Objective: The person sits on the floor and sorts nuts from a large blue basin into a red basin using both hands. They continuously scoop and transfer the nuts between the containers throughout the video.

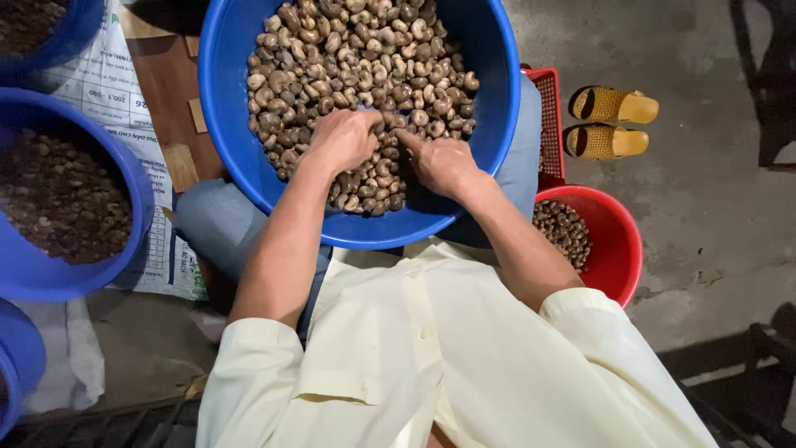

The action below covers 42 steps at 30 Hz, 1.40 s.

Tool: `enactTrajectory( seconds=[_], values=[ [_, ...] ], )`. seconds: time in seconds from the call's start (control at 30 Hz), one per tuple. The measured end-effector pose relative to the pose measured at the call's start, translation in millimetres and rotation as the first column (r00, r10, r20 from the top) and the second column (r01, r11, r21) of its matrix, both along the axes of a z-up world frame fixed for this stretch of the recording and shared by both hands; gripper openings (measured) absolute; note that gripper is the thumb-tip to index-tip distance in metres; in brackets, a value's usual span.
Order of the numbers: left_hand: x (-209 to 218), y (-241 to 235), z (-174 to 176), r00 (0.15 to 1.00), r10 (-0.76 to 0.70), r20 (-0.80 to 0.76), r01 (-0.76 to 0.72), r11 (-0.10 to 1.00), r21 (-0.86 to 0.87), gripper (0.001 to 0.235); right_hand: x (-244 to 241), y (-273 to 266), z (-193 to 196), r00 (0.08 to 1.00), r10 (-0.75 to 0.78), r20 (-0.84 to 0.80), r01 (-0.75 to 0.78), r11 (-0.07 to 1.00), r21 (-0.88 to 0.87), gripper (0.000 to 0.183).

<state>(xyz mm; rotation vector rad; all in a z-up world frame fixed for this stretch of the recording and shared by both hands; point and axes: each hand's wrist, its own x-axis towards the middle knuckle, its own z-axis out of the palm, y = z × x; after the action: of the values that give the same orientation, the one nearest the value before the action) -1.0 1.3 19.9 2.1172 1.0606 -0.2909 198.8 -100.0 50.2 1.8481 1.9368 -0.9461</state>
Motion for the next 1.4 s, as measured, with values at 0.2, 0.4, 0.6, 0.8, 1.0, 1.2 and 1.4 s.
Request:
enactTrajectory(
  seconds=[0.2, 0.4, 0.6, 0.8, 1.0, 1.2, 1.4],
  values=[
    [-10, 0, -10, 0.999, 0.020, 0.037, -0.018, 0.999, -0.040, 0.043, -10, -10, -1, 0.994, 0.042, 0.104, -0.052, 0.994, 0.095, 0.035],
    [-7, 0, 17, 1.000, 0.027, -0.008, -0.028, 0.997, -0.071, 0.042, -15, -15, 19, 0.996, 0.082, 0.016, -0.082, 0.997, -0.012, 0.043],
    [0, -2, 48, 0.999, 0.039, 0.037, -0.033, 0.988, -0.151, 0.043, -12, -19, 19, 0.997, 0.075, 0.029, -0.074, 0.997, -0.036, 0.049],
    [1, -8, 37, 0.999, -0.025, 0.030, 0.030, 0.984, -0.177, 0.047, -14, -18, 15, 0.993, 0.111, 0.033, -0.109, 0.992, -0.060, 0.061],
    [1, -9, 13, 0.997, -0.070, -0.022, 0.066, 0.984, -0.163, 0.048, -17, -19, 24, 0.996, 0.084, 0.008, -0.083, 0.994, -0.076, 0.056],
    [-1, -11, -6, 0.991, -0.132, -0.031, 0.127, 0.984, -0.125, 0.044, -15, -17, 16, 0.996, 0.086, 0.006, -0.085, 0.991, -0.104, 0.057],
    [-1, -8, 0, 0.990, -0.138, -0.013, 0.136, 0.985, -0.110, 0.037, -16, -16, 17, 0.996, 0.087, 0.013, -0.085, 0.990, -0.110, 0.057]
  ],
)
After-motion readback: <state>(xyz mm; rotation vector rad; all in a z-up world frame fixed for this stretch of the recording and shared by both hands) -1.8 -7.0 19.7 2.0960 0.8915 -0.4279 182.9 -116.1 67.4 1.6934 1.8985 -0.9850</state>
